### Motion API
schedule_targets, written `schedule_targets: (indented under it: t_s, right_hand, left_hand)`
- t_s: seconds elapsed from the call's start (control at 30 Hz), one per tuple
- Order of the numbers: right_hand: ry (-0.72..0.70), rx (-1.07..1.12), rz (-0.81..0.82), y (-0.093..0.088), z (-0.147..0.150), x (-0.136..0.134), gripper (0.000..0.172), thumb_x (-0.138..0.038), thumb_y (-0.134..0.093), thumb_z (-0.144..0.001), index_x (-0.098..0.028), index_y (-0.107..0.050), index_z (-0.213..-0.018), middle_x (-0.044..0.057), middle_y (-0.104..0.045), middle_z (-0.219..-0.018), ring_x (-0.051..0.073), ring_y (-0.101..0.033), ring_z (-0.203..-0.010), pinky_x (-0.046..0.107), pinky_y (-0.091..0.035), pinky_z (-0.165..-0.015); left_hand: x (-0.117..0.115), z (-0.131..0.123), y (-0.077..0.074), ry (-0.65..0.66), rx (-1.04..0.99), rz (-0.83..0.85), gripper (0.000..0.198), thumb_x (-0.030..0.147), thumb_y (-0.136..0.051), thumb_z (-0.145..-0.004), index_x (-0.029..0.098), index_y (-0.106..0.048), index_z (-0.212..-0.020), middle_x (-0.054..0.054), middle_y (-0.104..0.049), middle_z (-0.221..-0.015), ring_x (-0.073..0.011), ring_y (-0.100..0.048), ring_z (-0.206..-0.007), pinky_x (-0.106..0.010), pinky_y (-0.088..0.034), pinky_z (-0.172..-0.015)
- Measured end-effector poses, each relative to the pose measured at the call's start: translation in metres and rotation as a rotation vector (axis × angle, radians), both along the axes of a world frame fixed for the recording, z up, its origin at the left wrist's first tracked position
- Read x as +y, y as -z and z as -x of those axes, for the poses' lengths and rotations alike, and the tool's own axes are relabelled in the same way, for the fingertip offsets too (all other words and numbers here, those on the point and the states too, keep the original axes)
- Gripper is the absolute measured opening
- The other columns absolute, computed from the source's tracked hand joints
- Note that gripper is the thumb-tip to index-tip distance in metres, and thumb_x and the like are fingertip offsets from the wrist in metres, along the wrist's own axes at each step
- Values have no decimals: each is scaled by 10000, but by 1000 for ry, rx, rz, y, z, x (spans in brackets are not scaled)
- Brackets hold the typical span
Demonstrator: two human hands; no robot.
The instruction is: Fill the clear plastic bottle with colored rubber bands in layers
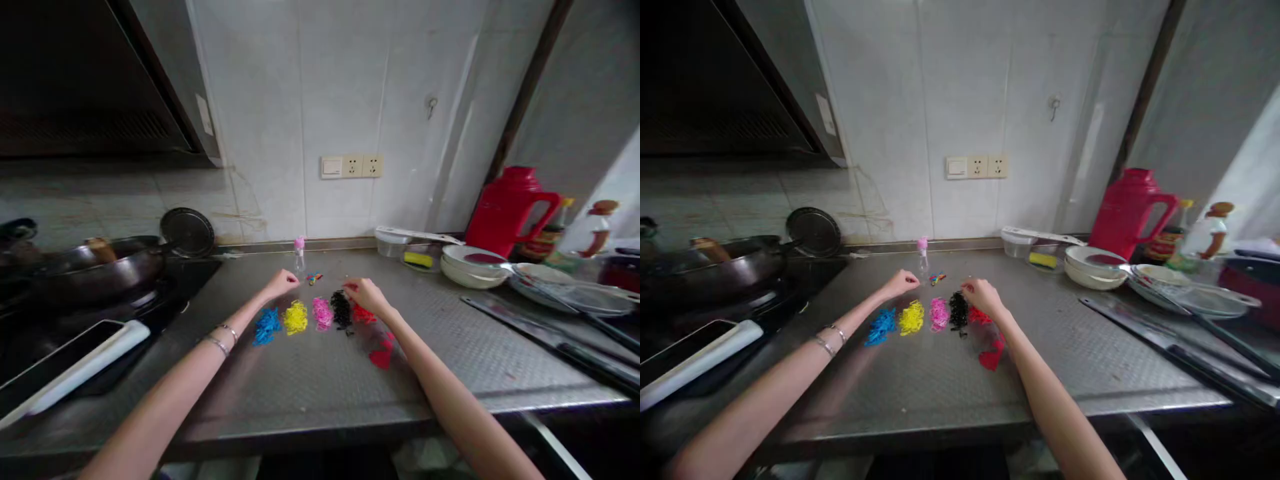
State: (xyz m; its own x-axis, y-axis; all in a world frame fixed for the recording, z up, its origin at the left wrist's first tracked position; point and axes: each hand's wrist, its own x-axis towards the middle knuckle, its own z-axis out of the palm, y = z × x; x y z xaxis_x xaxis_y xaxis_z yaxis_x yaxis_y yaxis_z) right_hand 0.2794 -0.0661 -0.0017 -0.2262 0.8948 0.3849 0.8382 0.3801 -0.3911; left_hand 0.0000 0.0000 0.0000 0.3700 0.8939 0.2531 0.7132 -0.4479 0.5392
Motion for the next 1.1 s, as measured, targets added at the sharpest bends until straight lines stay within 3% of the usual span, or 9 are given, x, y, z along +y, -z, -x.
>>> schedule_targets:
  t_s: [0.2, 0.33, 0.7, 0.87, 1.1]
  right_hand:
    - [-3, 10, 20, -3, 1, -2, 255, -331, -459, -787, -236, -658, -914, 28, -676, -871, 144, -597, -778, 196, -389, -651]
    - [13, 14, 16, -2, 1, -3, 258, -339, -463, -784, -241, -661, -916, 34, -674, -893, 156, -600, -803, 208, -401, -685]
    - [-14, -34, 30, -4, 6, -8, 256, -320, -464, -778, -244, -664, -918, 26, -675, -918, 164, -603, -847, 212, -413, -706]
    - [-11, -68, 26, -19, 18, -2, 267, -301, -458, -776, -256, -661, -943, 19, -670, -955, 171, -599, -878, 216, -423, -706]
    - [26, -138, 40, -28, 44, 35, 281, -260, -453, -756, -257, -662, -943, 30, -670, -939, 186, -599, -874, 232, -430, -697]
  left_hand:
    - [-17, 18, -9, 206, 97, 246, 263, 289, -563, -638, 96, -706, -744, -63, -682, -695, -134, -559, -600, -206, -390, -565]
    - [-23, 19, -10, 247, 91, 281, 274, 320, -569, -641, 111, -710, -749, -48, -680, -689, -123, -546, -586, -198, -377, -553]
    - [-5, 43, 14, -109, -210, 30, 352, 400, -485, -710, 109, -641, -587, 16, -472, -415, -82, -388, -419, -205, -261, -450]
    - [-5, 48, 16, -174, -441, 106, 325, 376, -455, -714, 122, -603, -576, 37, -412, -390, -68, -329, -377, -208, -248, -428]
    - [-1, 49, 18, -177, -507, 187, 301, 363, -465, -704, 119, -611, -603, 39, -419, -390, -58, -291, -354, -211, -198, -397]
